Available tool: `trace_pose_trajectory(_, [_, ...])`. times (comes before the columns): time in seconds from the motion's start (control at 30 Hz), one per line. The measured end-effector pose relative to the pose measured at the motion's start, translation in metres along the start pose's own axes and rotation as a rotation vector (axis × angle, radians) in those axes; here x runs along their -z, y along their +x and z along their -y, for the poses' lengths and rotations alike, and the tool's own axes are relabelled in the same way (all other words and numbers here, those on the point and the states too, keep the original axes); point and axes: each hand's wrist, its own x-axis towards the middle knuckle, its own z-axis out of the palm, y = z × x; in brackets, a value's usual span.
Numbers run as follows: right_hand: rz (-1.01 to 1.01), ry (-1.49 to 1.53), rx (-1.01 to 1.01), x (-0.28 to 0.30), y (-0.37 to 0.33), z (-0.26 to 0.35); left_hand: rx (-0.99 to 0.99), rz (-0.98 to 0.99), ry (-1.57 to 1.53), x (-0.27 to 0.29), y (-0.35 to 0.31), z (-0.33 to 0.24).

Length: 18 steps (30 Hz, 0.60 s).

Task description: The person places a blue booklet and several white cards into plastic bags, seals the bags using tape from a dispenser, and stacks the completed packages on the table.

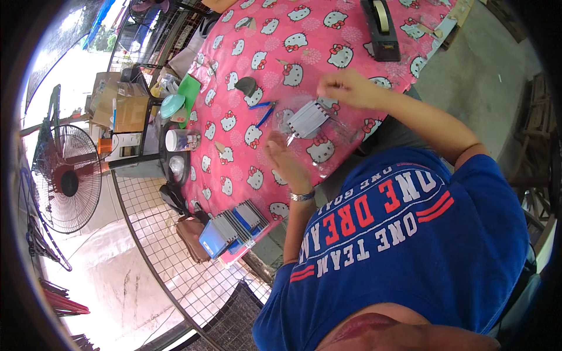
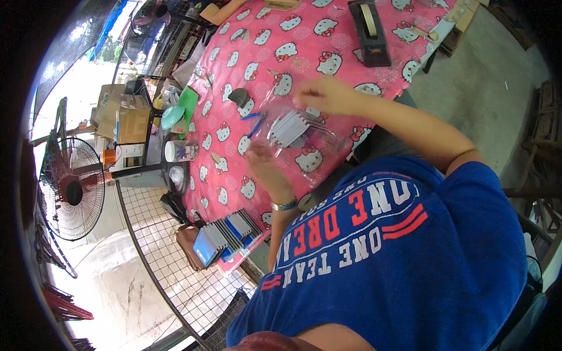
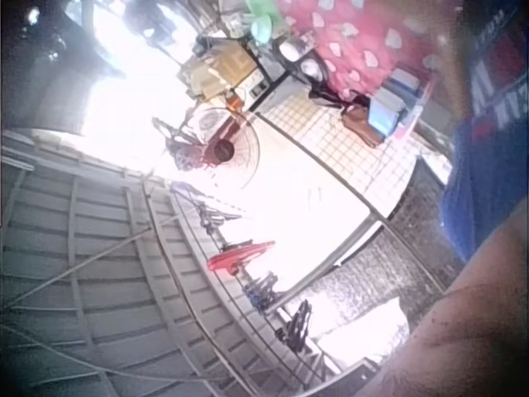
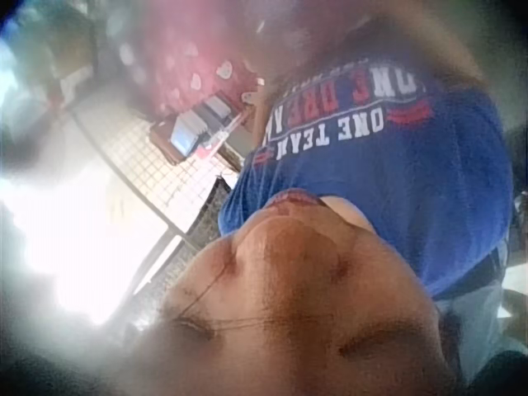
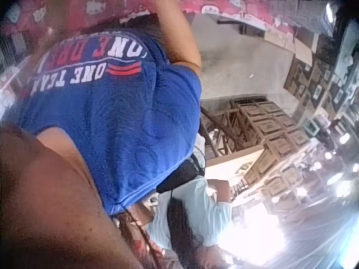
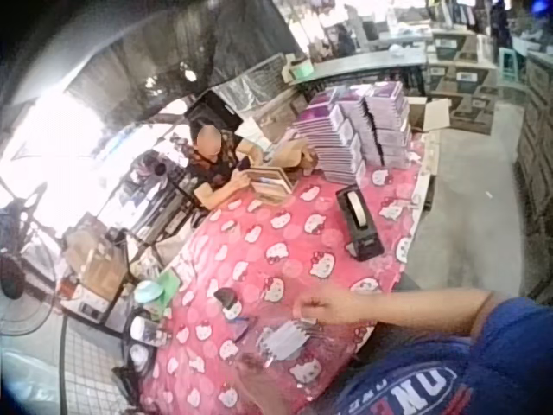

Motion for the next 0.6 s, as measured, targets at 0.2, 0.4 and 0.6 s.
trace_pose_trajectory(0.2, [0.218, -0.128, 0.452, -0.03, -0.014, -0.018, -0.027, 0.106, -0.067, -0.008, -0.029, 0.026])
trace_pose_trajectory(0.4, [0.338, -0.314, 0.513, -0.036, -0.013, -0.008, -0.328, 0.304, 0.507, -0.006, -0.011, 0.013])
trace_pose_trajectory(0.6, [0.318, -0.488, 0.53, -0.032, -0.013, -0.005, -0.588, 0.555, 0.89, -0.012, 0.011, -0.006])
